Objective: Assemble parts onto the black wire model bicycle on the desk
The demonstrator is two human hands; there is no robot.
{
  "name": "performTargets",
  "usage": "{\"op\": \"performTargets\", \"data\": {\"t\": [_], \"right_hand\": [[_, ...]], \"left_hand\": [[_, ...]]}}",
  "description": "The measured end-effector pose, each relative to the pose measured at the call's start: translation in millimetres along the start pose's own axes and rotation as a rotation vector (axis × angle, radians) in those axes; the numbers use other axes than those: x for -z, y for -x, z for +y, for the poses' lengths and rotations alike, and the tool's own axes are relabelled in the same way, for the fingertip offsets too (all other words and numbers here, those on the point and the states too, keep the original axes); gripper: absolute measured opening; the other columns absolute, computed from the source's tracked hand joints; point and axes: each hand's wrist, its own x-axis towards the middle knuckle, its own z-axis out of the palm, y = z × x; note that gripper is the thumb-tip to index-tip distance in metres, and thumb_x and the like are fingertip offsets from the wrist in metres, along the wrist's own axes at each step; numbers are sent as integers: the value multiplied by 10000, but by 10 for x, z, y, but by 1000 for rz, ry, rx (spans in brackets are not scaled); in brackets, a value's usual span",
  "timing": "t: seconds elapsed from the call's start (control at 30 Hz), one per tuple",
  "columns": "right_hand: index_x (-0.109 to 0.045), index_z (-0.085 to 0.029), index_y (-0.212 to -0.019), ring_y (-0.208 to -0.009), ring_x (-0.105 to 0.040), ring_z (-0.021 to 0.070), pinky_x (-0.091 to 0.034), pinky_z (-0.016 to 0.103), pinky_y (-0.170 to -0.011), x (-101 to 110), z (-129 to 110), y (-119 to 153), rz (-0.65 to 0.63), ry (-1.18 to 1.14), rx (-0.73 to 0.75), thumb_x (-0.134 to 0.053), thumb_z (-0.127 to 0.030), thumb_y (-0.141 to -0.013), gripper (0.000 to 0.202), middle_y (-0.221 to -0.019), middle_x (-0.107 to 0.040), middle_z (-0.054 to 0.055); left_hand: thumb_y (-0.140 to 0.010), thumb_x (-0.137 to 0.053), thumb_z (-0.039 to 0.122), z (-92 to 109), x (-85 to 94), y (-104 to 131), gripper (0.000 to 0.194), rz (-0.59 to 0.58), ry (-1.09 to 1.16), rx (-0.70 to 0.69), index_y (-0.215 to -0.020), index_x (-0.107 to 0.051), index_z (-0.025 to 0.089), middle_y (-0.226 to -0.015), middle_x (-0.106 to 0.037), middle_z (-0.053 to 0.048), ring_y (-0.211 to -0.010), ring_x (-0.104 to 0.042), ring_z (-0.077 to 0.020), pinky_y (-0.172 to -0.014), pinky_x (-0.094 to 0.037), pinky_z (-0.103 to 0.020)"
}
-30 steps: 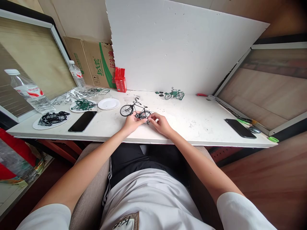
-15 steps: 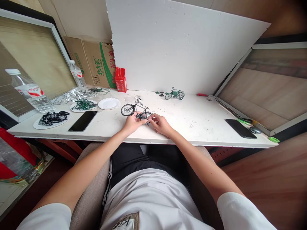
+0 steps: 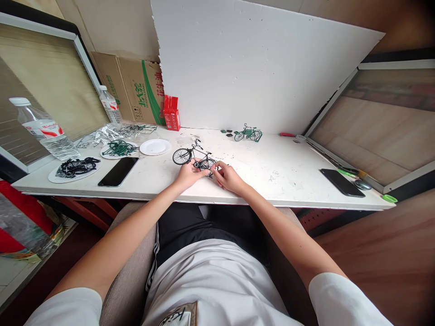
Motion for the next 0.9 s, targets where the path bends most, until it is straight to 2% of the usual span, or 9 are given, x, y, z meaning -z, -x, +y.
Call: {"op": "performTargets", "data": {"t": [0.9], "right_hand": [[-531, -257, -1095, -371, -509, 128, -419, 247, -480, -9, -18, -4, 19, -36, -4, -502, -583, -1081, 328, -525, -569, -95]], "left_hand": [[-685, -990, 343, 24, -9, 5, 586, -5, 25, 17, -1148, -674, 170, -1113, -818, -124, -996, -788, -267, -999, -623, -458]]}}
